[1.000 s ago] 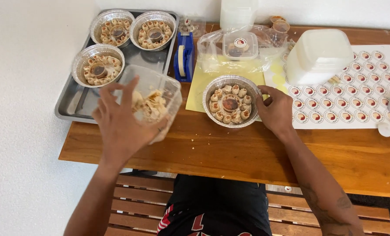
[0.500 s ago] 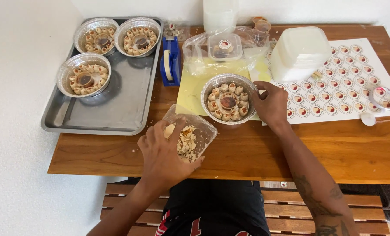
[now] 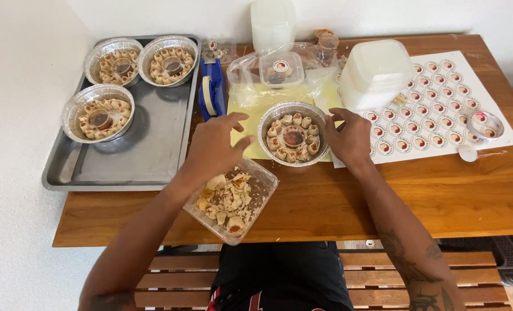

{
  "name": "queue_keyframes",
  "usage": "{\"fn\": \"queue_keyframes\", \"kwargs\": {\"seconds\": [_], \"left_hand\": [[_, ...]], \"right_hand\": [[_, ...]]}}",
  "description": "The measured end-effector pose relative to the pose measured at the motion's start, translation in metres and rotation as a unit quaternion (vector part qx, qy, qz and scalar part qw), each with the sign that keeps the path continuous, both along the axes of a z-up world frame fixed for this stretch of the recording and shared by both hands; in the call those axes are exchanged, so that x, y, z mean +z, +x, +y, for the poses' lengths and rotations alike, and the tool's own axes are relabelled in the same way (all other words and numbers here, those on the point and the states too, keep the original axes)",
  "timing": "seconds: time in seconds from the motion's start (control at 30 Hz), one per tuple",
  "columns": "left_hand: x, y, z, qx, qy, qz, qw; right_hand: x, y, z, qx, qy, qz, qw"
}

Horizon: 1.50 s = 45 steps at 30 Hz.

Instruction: The person places small food pieces into a foil container, adds a sauce cup, and sprinkles crumbs on top. They repeat this process for multiple containers and arrange them on a tray.

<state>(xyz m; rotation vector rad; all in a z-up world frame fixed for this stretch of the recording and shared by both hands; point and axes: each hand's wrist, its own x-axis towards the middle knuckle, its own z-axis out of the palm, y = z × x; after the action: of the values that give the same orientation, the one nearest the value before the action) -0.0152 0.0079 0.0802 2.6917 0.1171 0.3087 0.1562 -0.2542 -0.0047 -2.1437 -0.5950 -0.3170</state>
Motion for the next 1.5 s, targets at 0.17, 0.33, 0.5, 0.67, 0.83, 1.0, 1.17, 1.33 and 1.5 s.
{"fn": "queue_keyframes", "kwargs": {"seconds": [0.17, 0.33, 0.5, 0.67, 0.83, 1.0, 1.17, 1.33, 1.5], "left_hand": [[-0.065, 0.089, 0.046, -0.006, -0.006, 0.127, 0.992], [-0.053, 0.117, 0.031, -0.023, -0.127, 0.255, 0.958], [-0.068, 0.133, 0.023, -0.076, -0.014, 0.264, 0.961], [-0.078, 0.139, 0.027, -0.064, -0.013, 0.264, 0.962], [-0.064, 0.133, 0.022, -0.066, -0.047, 0.282, 0.956], [-0.064, 0.133, 0.020, -0.046, -0.073, 0.288, 0.954], [-0.043, 0.121, 0.009, -0.036, -0.105, 0.298, 0.948], [-0.037, 0.118, 0.006, -0.033, -0.117, 0.300, 0.946], [-0.031, 0.115, 0.002, -0.029, -0.110, 0.306, 0.945]], "right_hand": [[-0.018, 0.012, -0.003, -0.030, -0.049, 0.012, 0.998], [-0.013, 0.015, -0.003, -0.036, -0.071, 0.050, 0.996], [-0.012, 0.013, 0.000, -0.031, -0.100, 0.063, 0.992], [0.002, 0.003, 0.001, -0.030, -0.101, 0.064, 0.992], [0.010, -0.002, 0.000, -0.021, -0.093, 0.070, 0.993], [0.011, -0.003, 0.000, -0.019, -0.087, 0.069, 0.994], [0.006, 0.001, 0.000, -0.016, -0.085, 0.067, 0.994], [0.010, -0.002, 0.000, -0.010, -0.081, 0.069, 0.994], [0.009, 0.001, 0.000, -0.007, -0.076, 0.068, 0.995]]}}
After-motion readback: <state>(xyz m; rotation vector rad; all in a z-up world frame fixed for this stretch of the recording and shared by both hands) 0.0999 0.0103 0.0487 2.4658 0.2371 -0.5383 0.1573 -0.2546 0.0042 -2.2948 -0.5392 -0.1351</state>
